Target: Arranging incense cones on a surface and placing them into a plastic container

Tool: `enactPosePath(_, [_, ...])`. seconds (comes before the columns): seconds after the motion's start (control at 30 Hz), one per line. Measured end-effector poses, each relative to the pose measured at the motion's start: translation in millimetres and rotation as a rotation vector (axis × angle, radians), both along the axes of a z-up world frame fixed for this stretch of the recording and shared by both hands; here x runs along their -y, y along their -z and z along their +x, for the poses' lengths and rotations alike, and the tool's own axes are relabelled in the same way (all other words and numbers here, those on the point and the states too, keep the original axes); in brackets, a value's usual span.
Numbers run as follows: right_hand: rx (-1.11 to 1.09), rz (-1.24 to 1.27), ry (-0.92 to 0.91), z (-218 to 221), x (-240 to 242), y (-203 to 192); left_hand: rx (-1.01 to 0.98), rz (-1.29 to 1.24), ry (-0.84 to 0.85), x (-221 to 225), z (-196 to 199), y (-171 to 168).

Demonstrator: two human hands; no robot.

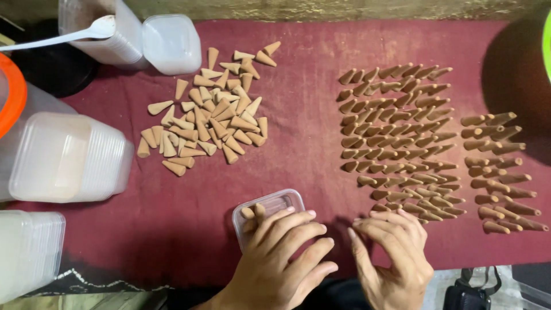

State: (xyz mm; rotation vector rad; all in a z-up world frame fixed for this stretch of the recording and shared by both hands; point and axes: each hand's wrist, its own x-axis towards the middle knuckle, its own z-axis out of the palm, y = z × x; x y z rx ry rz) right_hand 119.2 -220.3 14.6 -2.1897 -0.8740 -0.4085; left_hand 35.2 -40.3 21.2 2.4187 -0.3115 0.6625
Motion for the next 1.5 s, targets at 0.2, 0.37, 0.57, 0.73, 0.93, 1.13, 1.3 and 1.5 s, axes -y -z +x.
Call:
enactPosePath(0.2, [0.066, -0.050, 0.185, 17, 28, 10, 0.020, -0.034, -0.083, 32, 34, -16])
enactPosePath(0.37, [0.062, -0.152, 0.293, 31, 42, 22, -0.070, 0.054, -0.100, 52, 52, 0])
enactPosePath(0.57, [0.066, -0.177, 0.276, 41, 47, 33, -0.145, 0.104, -0.080, 57, 62, 6])
enactPosePath(0.73, [0.100, -0.241, 0.302, 38, 44, 36, -0.141, 0.112, -0.103, 55, 62, 12])
enactPosePath(0.93, [0.160, -0.295, 0.307, 38, 44, 45, -0.148, 0.093, -0.103, 53, 58, 15])
enactPosePath(1.13, [0.176, -0.345, 0.298, 28, 36, 31, -0.151, 0.045, -0.077, 46, 51, 3])
enactPosePath(1.3, [0.146, -0.141, 0.241, 14, 19, -3, -0.099, -0.045, -0.059, 41, 45, -3])
enactPosePath(1.5, [0.091, 0.006, 0.163, -1, 1, -7, 0.000, -0.117, -0.074, 28, 34, -11])
